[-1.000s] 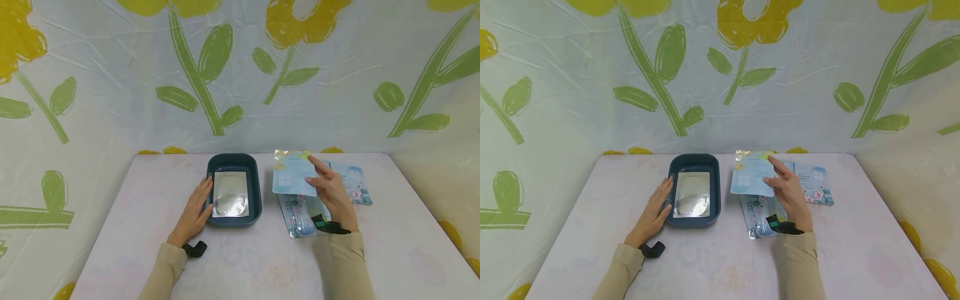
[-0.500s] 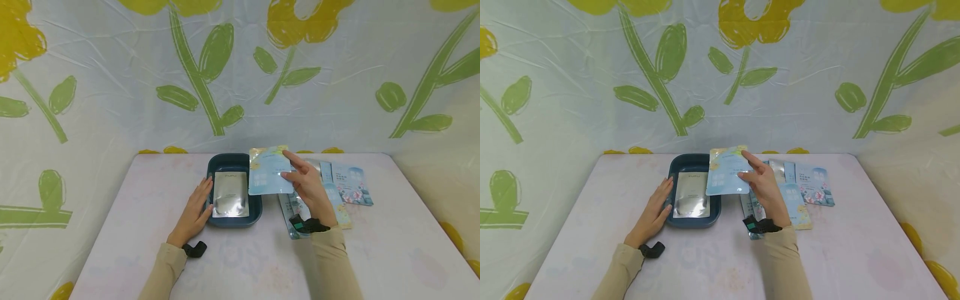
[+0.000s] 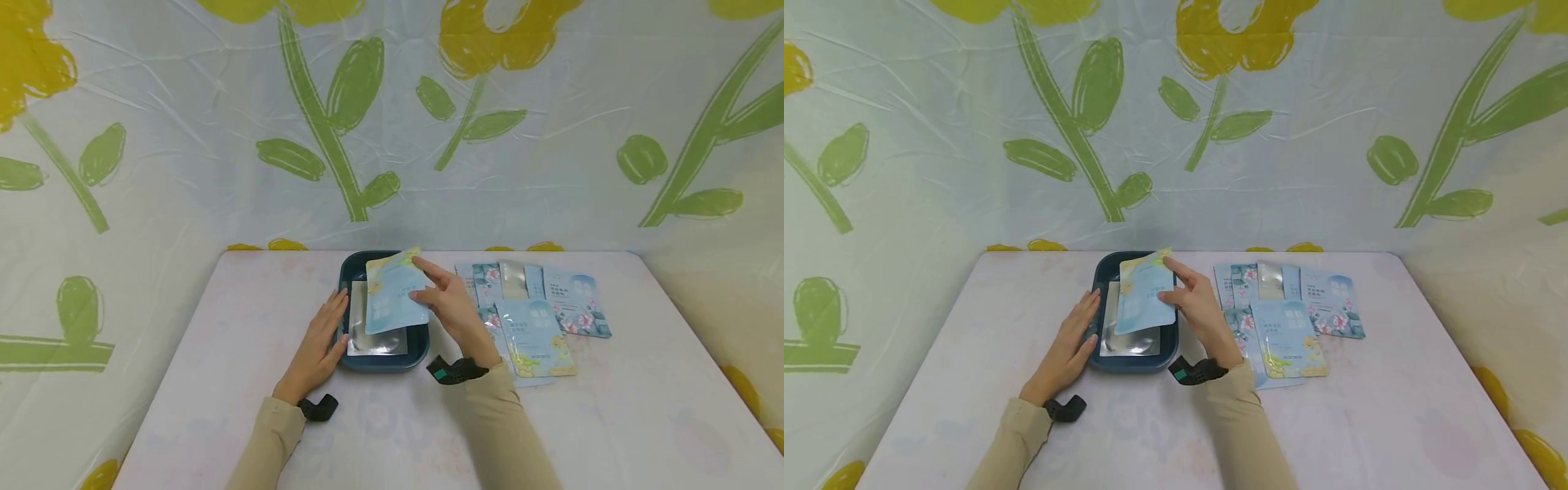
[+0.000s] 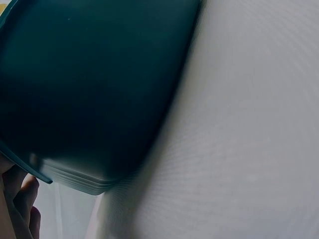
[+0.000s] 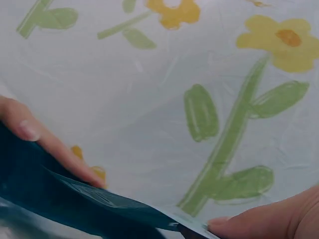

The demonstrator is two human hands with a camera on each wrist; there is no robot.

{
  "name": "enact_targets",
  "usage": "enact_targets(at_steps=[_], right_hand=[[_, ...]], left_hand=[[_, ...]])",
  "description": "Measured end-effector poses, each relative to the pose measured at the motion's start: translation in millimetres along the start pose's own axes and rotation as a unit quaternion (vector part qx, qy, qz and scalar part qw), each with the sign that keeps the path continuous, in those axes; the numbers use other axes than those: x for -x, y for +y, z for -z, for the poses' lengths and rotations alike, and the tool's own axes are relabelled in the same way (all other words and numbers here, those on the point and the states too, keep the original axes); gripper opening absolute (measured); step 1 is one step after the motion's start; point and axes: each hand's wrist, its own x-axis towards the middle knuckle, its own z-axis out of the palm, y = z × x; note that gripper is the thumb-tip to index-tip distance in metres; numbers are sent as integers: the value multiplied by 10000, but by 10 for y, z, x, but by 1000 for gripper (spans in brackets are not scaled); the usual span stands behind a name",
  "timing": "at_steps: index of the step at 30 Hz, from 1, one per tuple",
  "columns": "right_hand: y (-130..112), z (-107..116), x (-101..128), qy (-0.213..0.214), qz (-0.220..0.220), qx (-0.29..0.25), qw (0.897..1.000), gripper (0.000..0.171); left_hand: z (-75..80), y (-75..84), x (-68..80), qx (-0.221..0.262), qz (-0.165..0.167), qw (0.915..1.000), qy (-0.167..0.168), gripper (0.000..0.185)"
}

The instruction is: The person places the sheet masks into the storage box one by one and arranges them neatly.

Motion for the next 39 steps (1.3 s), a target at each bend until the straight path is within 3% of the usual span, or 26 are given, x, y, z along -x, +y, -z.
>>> enact_targets(at_steps=[9, 21, 25, 29, 32, 39], right_hand=[[234, -246, -84, 59, -239, 573, 9981, 71], [376, -361, -83, 138, -380, 1368, 9898, 60], [435, -425, -71, 380, -157, 2228, 9740, 57], [501, -490, -65, 545, 148, 3387, 9392, 57], [526, -525, -67, 519, 200, 3836, 9218, 60], [537, -543, -47, 417, 180, 3952, 9175, 60]], left_hand=[[-5, -14, 1, -3, 12, 10000, -6, 65], [7, 3, 2, 2, 30, 10000, -43, 66], [14, 12, 7, 32, 78, 10000, -38, 67], [12, 8, 12, 10, 57, 10000, 0, 67], [9, 0, 11, -12, 48, 10000, -1, 67], [13, 13, 5, -30, 78, 10000, -39, 67]])
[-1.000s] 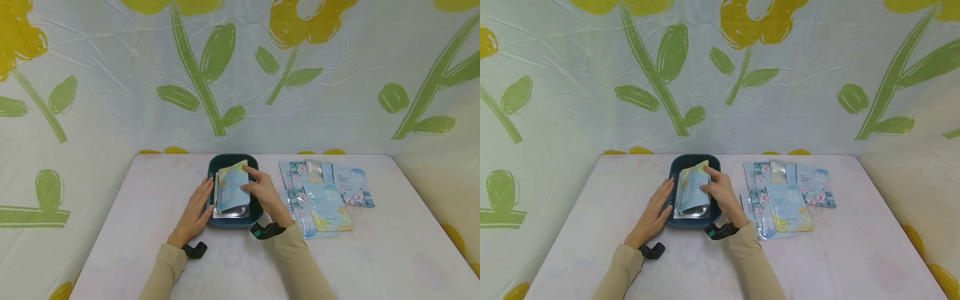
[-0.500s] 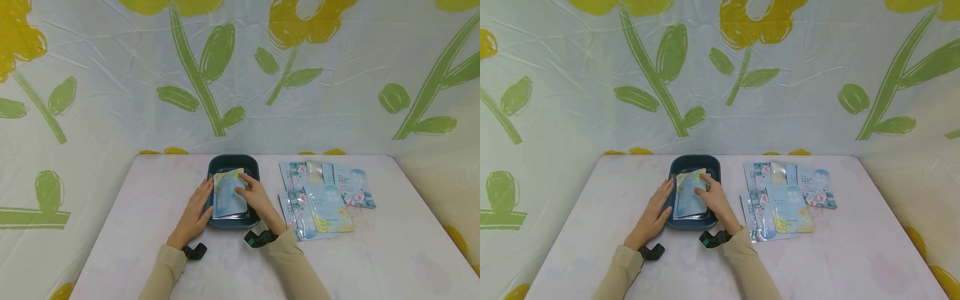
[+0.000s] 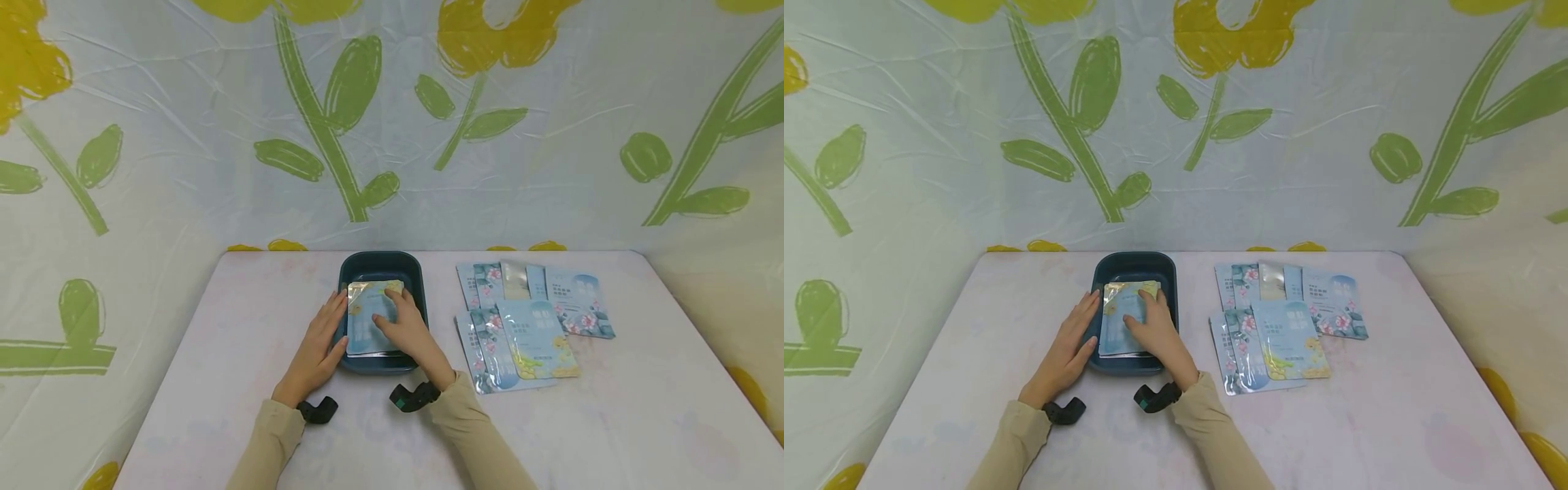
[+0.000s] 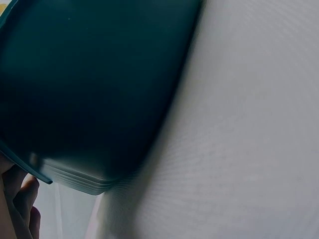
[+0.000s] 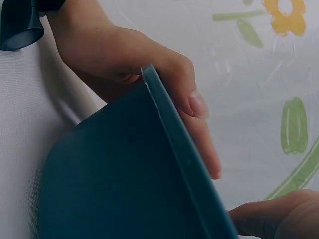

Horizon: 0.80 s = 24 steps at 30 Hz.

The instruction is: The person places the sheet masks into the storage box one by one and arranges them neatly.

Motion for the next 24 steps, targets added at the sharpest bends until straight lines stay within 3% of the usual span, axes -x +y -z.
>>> enact_targets(at_steps=[14, 24], right_hand=[[-2, 4, 39, -117, 60, 87, 9999, 57], [-101, 180, 65, 221, 511, -519, 9971, 47]], left_hand=[[-10, 3, 3, -9, -12, 10000, -10, 67], [9, 33, 6, 37, 92, 9999, -20, 69]])
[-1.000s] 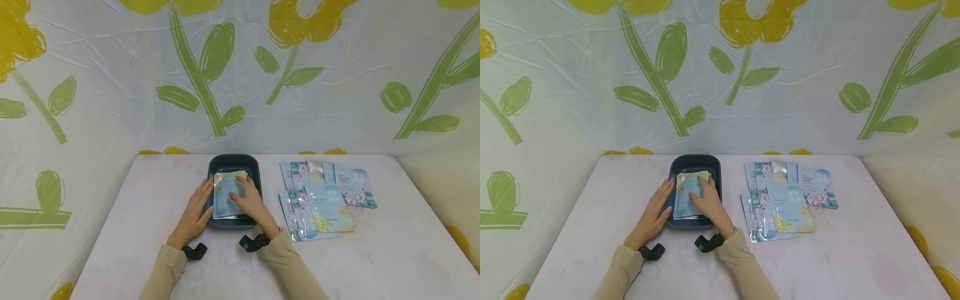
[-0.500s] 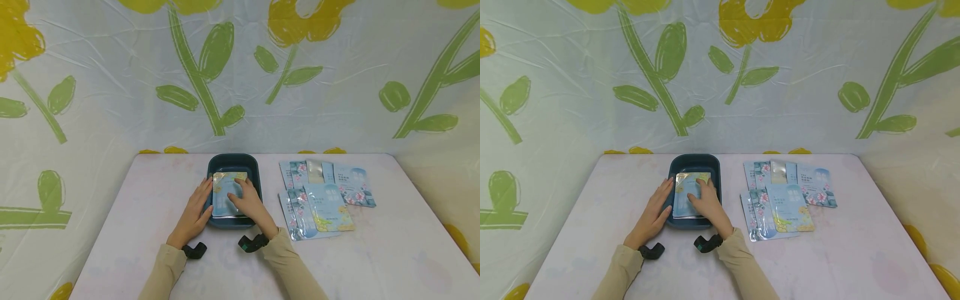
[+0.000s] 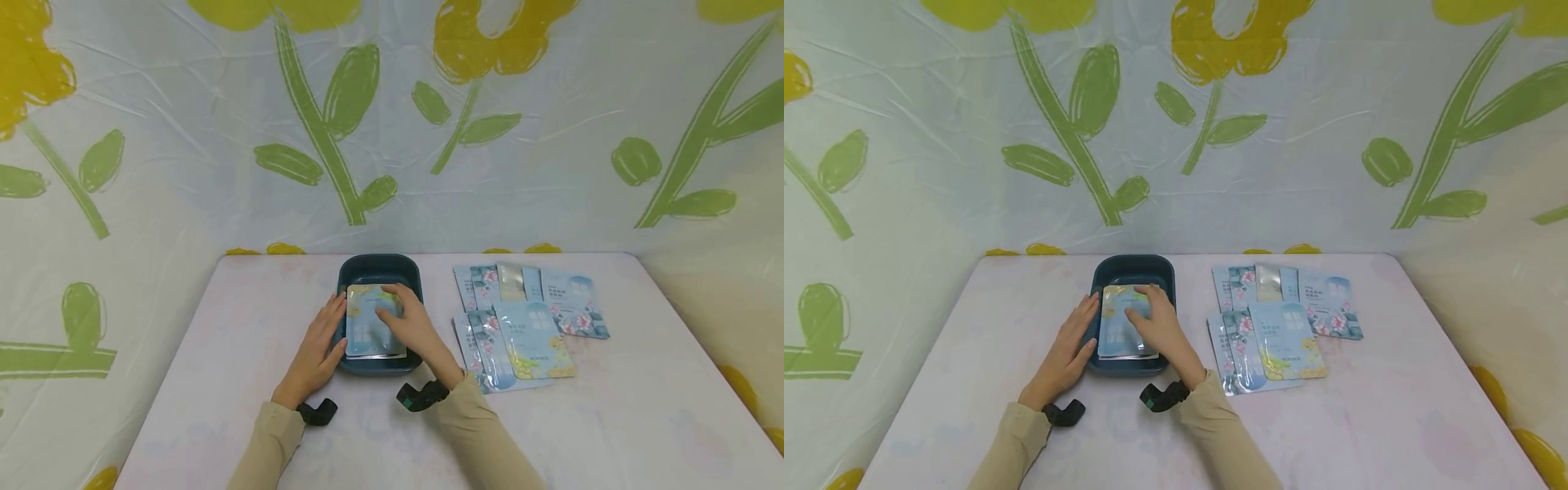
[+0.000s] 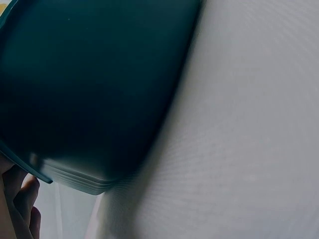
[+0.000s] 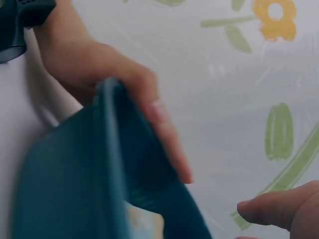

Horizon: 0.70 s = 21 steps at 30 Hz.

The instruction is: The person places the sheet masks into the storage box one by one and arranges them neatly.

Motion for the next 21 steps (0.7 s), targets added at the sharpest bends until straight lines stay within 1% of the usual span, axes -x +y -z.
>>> enact_targets(at_steps=[4, 8, 12, 16, 21], right_hand=[[-58, 166, 2, 42, 177, -225, 9996, 46], [-65, 353, -2, 108, 279, -279, 9992, 47], [-69, 573, 8, 298, 124, -315, 9990, 48], [-41, 822, 38, 518, -53, -224, 9984, 49], [28, 1128, 116, 656, -105, -152, 9977, 51]], left_hand=[[2, 11, 3, 9, 22, 10000, -29, 67], [6, 12, 13, -56, 42, 10000, -23, 66], [10, 11, 19, -69, 110, 9999, -40, 67], [9, 12, 5, -41, 110, 9999, -53, 67], [1, 22, -3, -10, 80, 10000, -35, 67]])
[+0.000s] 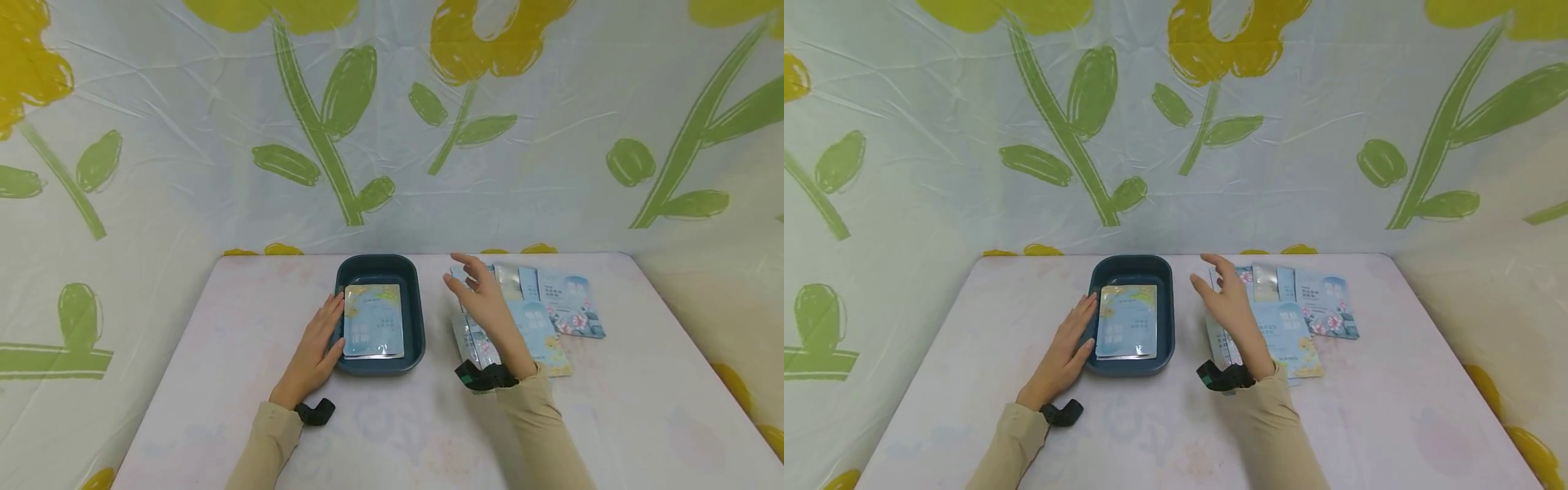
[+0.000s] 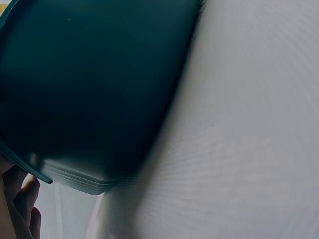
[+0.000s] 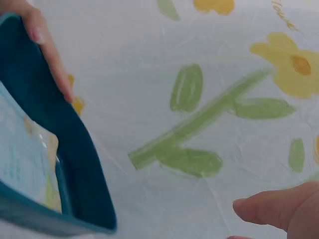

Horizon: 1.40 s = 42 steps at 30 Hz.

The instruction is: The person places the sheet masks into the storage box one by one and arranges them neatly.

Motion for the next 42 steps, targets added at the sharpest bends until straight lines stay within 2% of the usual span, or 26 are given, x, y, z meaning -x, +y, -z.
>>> enact_targets(at_steps=[7, 13, 18, 23, 28, 32, 36, 39, 42], right_hand=[[129, 388, 65, 224, -122, -153, 9996, 54], [294, 641, 120, 697, -353, -255, 9966, 56], [456, 797, 181, 1169, -872, -580, 9876, 57], [636, 901, 274, 1513, -1505, -881, 9730, 57], [837, 928, 329, 1679, -1826, -547, 9672, 60], [1000, 929, 346, 1613, -1954, 2, 9674, 64], [1170, 936, 354, 1213, -2195, 500, 9667, 76], [1281, 941, 352, 887, -2375, 643, 9652, 87], [1365, 942, 351, 659, -2361, 731, 9667, 94]], left_hand=[[-5, -3, 5, -16, 36, 10000, -32, 67], [-4, -2, 10, 10, 25, 10000, -11, 66], [0, 0, 10, -1, 46, 10000, -15, 66], [-8, -14, 9, -7, 48, 10000, -51, 67], [-10, -24, 5, -35, 26, 10000, -25, 67], [-5, -25, 1, -50, 15, 10000, -31, 67], [-6, -28, -1, -21, -3, 10000, -31, 67], [-9, -37, 1, -8, 6, 10000, -35, 67], [-14, -47, 6, -16, 23, 10000, -40, 67]])
